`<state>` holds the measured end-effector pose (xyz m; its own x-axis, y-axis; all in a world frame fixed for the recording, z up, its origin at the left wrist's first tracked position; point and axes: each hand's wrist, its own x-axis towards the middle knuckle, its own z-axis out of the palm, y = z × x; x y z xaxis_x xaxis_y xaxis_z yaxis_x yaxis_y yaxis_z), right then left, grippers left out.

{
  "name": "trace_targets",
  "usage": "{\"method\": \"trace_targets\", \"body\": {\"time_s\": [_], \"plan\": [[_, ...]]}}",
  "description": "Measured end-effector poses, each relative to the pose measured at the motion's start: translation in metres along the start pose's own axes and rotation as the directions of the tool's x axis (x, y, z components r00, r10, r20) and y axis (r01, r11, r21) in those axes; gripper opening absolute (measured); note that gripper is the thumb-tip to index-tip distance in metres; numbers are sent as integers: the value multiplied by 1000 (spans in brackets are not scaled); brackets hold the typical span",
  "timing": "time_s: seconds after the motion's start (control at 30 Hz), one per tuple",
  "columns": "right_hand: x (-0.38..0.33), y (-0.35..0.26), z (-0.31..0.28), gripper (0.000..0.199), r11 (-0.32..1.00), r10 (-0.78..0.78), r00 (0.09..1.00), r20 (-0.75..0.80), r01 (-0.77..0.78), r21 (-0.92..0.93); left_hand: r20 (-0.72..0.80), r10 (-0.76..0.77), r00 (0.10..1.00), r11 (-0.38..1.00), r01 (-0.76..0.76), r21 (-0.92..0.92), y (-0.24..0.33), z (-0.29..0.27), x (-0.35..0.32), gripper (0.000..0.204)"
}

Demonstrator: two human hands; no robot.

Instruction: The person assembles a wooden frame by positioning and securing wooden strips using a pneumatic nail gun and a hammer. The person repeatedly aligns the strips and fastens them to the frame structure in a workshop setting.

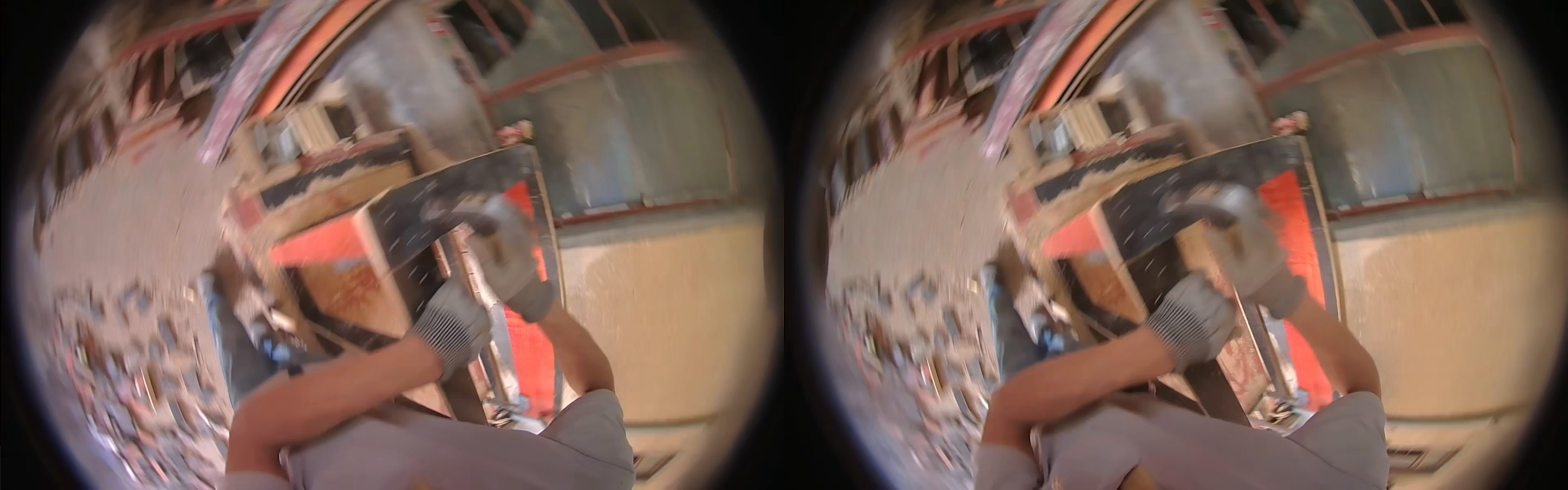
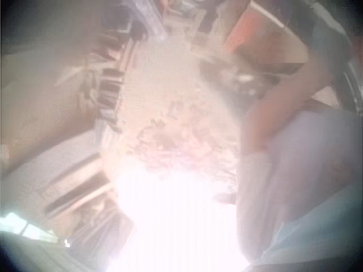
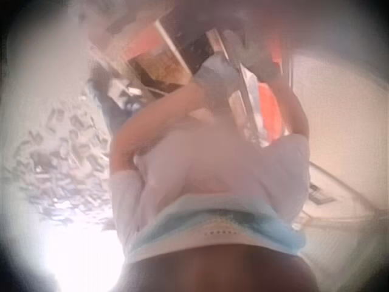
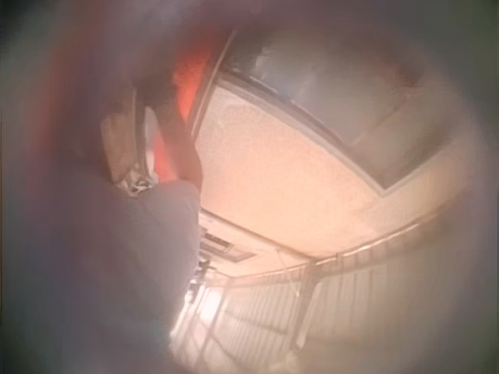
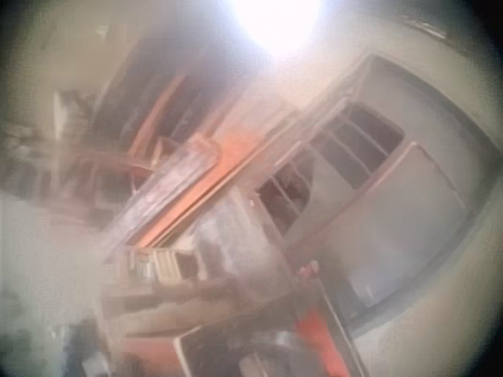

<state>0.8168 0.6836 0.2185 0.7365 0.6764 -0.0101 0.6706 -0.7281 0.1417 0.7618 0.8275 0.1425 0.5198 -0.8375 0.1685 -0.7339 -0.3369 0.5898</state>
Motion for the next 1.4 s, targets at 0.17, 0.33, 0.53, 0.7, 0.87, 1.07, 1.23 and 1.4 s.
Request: {"method": "trace_targets", "body": {"time_s": [0.17, 0.33, 0.53, 0.7, 0.87, 1.07, 1.23, 1.4], "plan": [[-21, -7, -9, 41, 627, 539, 805, 247, -579, 521, 306, 196, 932, 981, -192, -43, -12, -34, 17, 52], [0, 24, -26, 25, 344, 854, 497, 152, -760, 551, 71, 306, 949, 950, -309, 42, -78, -77, 1, 66], [28, 138, -40, 30, 26, 997, -36, -68, -667, 744, 256, 379, 889, 881, -431, 196, -113, -100, 10, 77], [60, 210, -5, 26, 136, 990, 134, -46, -804, 579, 361, 502, 786, 833, -552, 43, -119, -106, 14, 74], [61, 235, -18, 32, -169, 978, -210, -4, -800, 575, 280, 508, 815, 839, -541, 54, -121, -101, 14, 71], [15, 273, 21, 32, -10, 997, 5, 79, -982, 189, 136, 530, 837, 847, -530, -39, -120, -90, 12, 64], [-19, 345, 23, 24, 449, 889, 456, 36, -855, -260, 134, 532, 836, 847, -523, -95, -118, -89, 12, 56], [20, 317, 0, 59, 27, 979, 68, 190, -977, 212, 101, 437, 894, 890, -446, 95, -104, -88, 11, 36]]}}
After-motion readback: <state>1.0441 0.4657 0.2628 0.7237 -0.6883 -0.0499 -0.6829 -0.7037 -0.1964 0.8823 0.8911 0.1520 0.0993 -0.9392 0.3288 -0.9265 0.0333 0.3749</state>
